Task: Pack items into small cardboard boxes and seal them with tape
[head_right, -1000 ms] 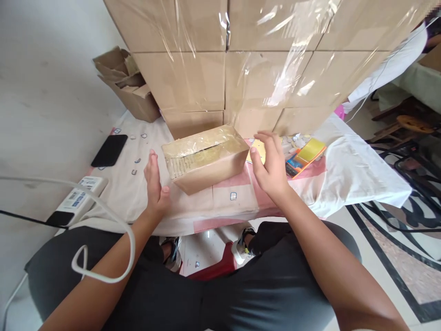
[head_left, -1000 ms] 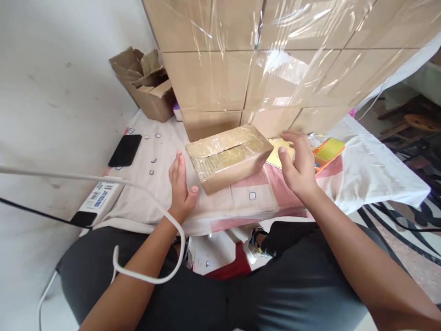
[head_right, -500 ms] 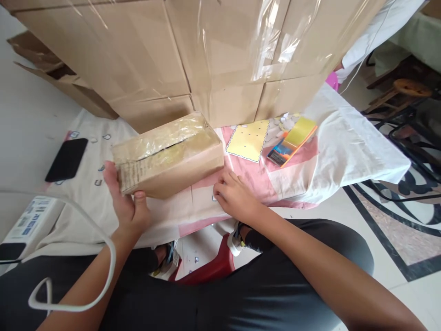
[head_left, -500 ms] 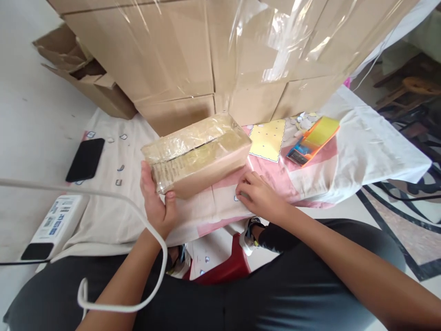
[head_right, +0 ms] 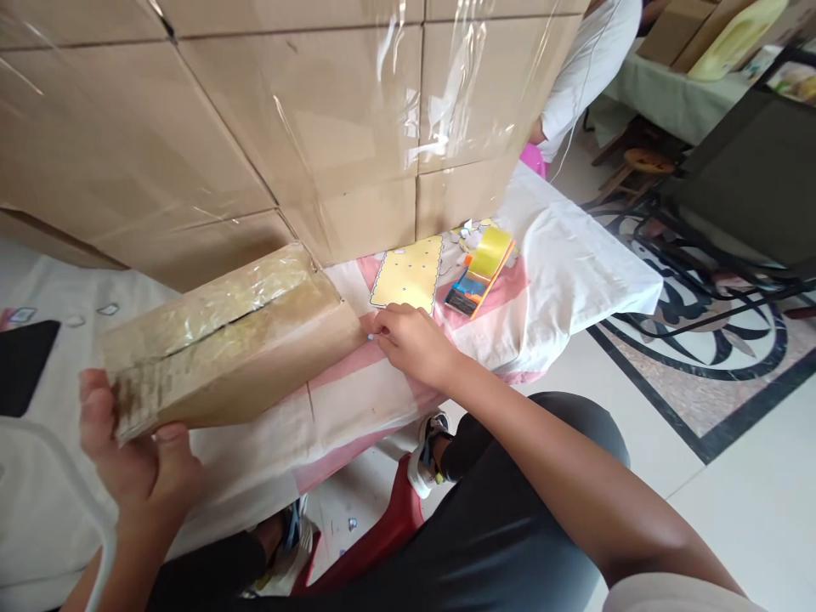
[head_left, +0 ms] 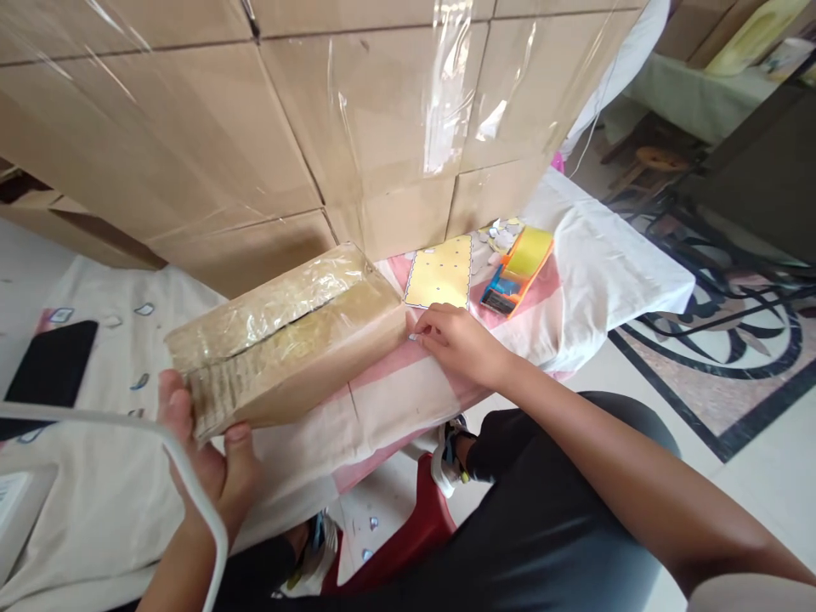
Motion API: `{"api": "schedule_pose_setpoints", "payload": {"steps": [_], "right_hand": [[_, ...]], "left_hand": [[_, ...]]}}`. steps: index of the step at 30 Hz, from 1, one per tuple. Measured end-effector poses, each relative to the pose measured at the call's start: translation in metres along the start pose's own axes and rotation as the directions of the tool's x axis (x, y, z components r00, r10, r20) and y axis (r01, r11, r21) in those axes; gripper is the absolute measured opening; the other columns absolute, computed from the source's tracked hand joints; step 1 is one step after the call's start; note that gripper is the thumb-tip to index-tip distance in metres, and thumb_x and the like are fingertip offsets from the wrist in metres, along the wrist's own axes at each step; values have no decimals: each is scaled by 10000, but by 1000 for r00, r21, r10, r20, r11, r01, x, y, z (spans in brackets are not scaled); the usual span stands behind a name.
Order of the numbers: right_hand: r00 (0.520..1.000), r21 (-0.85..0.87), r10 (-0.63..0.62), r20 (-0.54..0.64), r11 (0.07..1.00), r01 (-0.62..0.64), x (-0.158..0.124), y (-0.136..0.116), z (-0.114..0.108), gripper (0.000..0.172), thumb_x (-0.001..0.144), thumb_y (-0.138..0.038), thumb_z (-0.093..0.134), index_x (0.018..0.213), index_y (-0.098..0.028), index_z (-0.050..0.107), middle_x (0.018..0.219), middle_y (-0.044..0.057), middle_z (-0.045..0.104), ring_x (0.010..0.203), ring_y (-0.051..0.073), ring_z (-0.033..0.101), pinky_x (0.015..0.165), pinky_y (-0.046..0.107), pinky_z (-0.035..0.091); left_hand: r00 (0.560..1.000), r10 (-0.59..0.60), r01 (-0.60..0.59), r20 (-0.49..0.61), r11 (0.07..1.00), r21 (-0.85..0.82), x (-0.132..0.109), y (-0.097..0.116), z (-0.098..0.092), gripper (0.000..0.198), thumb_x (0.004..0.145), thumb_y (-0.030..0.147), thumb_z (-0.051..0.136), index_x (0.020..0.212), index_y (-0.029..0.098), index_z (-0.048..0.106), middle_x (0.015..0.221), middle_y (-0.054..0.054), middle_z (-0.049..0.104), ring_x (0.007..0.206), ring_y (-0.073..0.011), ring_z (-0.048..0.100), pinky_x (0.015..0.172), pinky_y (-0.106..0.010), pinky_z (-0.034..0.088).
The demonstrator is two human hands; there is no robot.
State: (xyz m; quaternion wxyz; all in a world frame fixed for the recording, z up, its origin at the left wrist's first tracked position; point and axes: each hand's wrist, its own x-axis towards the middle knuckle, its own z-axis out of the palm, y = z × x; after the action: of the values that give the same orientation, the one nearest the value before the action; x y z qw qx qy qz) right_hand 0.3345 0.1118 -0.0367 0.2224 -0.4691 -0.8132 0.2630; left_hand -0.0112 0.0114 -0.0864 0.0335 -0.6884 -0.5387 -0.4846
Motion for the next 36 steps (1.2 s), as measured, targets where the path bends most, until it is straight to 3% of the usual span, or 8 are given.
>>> {"api": "schedule_pose_setpoints", "payload": {"steps": [3,7,12,16,19,22,29,36], "right_hand": [[997,34,73,-38,997,-71,2,10,-7,125,895,-77,613,862,-182,673,912,48,664,850,185,612,759,299,444],[986,41,166,-28,986,-165,1,26,-14,115,882,-98,641,790,-167,646,881,39,657,812,162,597,728,272,418],[968,101,249,-4,964,-248,1,29,-20,143,923,-106,549,818,-171,621,831,27,672,774,155,596,695,268,397],[983,392,186,-2,904,-171,8,19,-16,170,912,-86,481,916,-183,621,896,23,702,822,158,635,729,268,441],[989,630,142,53,763,-143,20,10,-5,163,873,-75,502,886,-181,626,848,13,705,808,151,656,756,268,470],[982,755,138,126,629,-185,36,3,7,154,810,-40,555,820,-173,630,724,-13,678,736,137,646,741,259,464],[952,813,268,149,515,-272,59,-7,20,117,825,-84,640,748,-169,614,626,-51,591,632,110,562,637,241,403],[950,820,296,103,516,-249,59,-12,22,89,855,-140,653,800,-182,597,684,-53,565,649,114,525,597,245,372]], "left_hand": [[1000,10,-10,-14,999,-33,5,1,-1,698,921,421,497,1566,548,263,1656,260,255,1583,-277,210,1339,-470,160],[992,108,-114,-65,990,-87,14,3,1,751,881,244,569,1588,340,334,1673,76,335,1563,-246,270,1324,-521,175],[986,119,-133,-114,983,-128,21,10,9,726,862,173,571,1560,243,386,1645,2,393,1535,-190,319,1310,-434,195],[984,127,-141,-123,984,-112,19,11,8,681,881,204,583,1539,252,417,1624,-2,426,1514,-206,355,1305,-463,215],[990,95,-105,-106,990,-93,15,9,4,658,904,226,602,1536,256,419,1623,-24,425,1513,-224,362,1308,-499,208],[993,45,-54,-109,995,-79,12,11,-1,618,930,227,614,1521,251,435,1614,-52,434,1517,-249,365,1308,-545,198],[996,6,-12,-86,998,-61,12,18,-7,616,918,212,619,1502,349,479,1611,9,450,1525,-273,359,1306,-591,199],[996,-6,4,-87,1000,-31,20,31,-2,632,885,225,606,1471,442,504,1586,95,474,1511,-255,377,1304,-566,209]]}}
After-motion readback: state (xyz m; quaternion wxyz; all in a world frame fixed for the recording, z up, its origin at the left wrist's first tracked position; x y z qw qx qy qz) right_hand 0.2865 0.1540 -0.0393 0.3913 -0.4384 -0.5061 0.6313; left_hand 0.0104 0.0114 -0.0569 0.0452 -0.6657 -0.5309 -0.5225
